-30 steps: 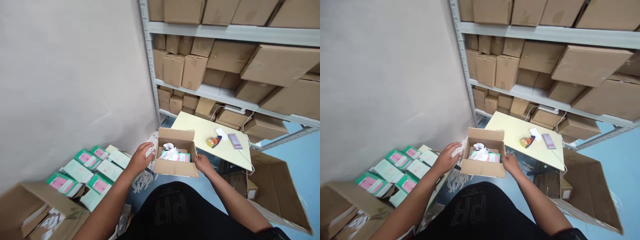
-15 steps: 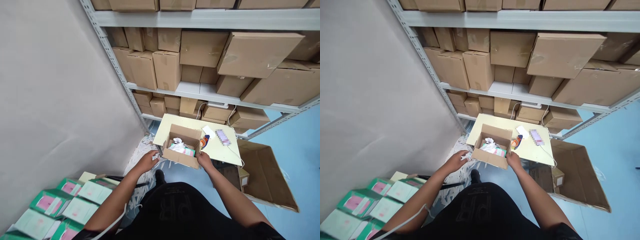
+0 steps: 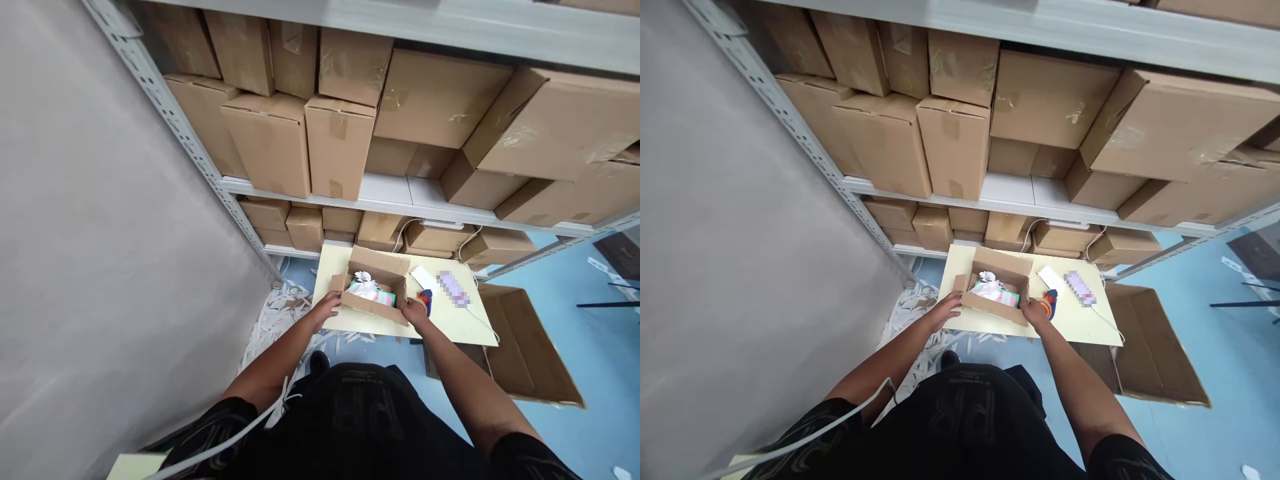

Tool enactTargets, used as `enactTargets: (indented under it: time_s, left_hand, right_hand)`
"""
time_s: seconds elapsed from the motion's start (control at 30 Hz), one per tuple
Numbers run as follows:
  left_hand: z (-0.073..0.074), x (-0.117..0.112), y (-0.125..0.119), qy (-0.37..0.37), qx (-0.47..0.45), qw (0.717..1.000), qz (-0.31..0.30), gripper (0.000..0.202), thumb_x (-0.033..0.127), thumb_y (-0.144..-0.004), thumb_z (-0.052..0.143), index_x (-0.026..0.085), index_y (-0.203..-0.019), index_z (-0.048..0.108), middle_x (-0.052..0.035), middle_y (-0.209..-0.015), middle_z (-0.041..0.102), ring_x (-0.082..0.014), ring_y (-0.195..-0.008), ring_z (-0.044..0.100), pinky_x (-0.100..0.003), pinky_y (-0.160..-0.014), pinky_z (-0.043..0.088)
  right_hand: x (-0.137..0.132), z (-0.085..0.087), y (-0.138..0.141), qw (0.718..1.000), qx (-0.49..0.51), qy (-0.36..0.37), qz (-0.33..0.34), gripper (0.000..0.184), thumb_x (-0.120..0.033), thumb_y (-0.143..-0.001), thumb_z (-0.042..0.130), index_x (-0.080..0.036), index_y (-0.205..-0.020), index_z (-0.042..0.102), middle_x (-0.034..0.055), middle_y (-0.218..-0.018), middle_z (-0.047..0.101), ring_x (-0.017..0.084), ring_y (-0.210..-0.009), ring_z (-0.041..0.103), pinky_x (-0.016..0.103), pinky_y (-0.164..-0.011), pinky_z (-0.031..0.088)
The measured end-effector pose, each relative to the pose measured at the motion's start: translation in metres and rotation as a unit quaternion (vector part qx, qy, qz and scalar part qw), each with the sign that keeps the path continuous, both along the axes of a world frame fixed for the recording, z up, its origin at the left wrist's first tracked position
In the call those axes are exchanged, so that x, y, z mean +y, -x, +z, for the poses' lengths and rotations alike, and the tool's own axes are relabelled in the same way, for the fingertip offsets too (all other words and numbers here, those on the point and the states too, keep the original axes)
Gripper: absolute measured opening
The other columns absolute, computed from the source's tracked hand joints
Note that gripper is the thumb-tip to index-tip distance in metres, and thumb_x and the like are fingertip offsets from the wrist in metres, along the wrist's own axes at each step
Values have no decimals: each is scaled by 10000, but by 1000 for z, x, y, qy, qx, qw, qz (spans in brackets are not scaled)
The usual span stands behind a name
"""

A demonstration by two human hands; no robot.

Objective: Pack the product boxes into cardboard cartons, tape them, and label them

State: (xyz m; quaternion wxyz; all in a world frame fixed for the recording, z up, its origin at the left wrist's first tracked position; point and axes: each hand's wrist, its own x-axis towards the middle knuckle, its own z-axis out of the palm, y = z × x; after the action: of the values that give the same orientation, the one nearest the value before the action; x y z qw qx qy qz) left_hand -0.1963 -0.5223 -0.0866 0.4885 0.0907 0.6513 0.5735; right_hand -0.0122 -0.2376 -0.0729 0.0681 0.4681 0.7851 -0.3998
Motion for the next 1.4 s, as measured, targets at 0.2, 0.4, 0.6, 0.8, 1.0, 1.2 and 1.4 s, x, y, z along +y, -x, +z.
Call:
enactTargets:
  time_s: [0.2, 0.4, 0.6, 0.8, 1.0, 1.2, 1.4]
  left_hand:
    - [1, 22, 19, -118, 127, 984, 34, 678, 245, -766, 521, 237, -1443, 492, -82, -1488, 581, -255, -1346, 546, -438, -1129, 431]
    - [1, 23, 25, -59, 295, 949, -92, 860, 132, -686, 548, 203, -1540, 480, -96, -1697, 298, -314, -1559, 277, -464, -1195, 395]
    - [0, 22, 24, 0, 378, 906, -191, 967, 51, -663, 574, 236, -1598, 407, -89, -1744, 136, -315, -1601, 169, -499, -1253, 328]
    - [11, 34, 55, 31, 366, 915, -170, 705, 69, -696, 567, 201, -1385, 638, -134, -1628, 408, -303, -1495, 414, -470, -1176, 439]
    - [37, 107, 109, 84, 299, 950, -8, 764, 169, -768, 641, 222, -1512, 480, -167, -1548, 515, -296, -1307, 600, -449, -1081, 494]
    - [43, 132, 111, 23, 320, 947, -13, 543, 247, -801, 645, 198, -1341, 618, -101, -1223, 706, -242, -1114, 680, -405, -1022, 524]
    - [26, 87, 74, -5, 428, 901, -73, 284, 384, -919, 587, 203, -1108, 699, -94, -1261, 682, -274, -1315, 580, -453, -1169, 435]
  right_hand:
    - [12, -10, 2, 982, 87, 110, -125, 472, -537, -753, 688, -191, -1073, 683, 97, -951, 731, 237, -856, 687, 332, -733, 539]
    - [26, -13, -16, 906, 270, 229, -233, 417, -490, -745, 589, -239, -1070, 662, 43, -932, 722, 217, -855, 705, 328, -731, 593]
    - [32, 2, -43, 929, 323, 60, 167, 612, -203, -745, 524, -250, -1331, 694, 97, -1370, 682, 314, -1307, 601, 525, -1101, 493]
    - [24, 1, -49, 861, 231, -208, 403, 806, -94, -734, 566, -226, -1529, 526, 120, -1583, 504, 325, -1474, 440, 596, -1213, 337]
    - [18, 1, -29, 899, 289, -187, 270, 322, -289, -948, 569, -237, -1232, 710, 123, -1254, 720, 299, -1216, 629, 515, -1063, 497]
    - [19, -6, 0, 952, 246, -168, 77, 322, -425, -876, 627, -205, -1107, 665, 109, -1111, 654, 277, -1011, 649, 460, -925, 548]
    - [20, -26, 10, 973, 205, -106, 7, 560, -492, -835, 635, -170, -1284, 546, 102, -1070, 629, 253, -852, 632, 431, -784, 568]
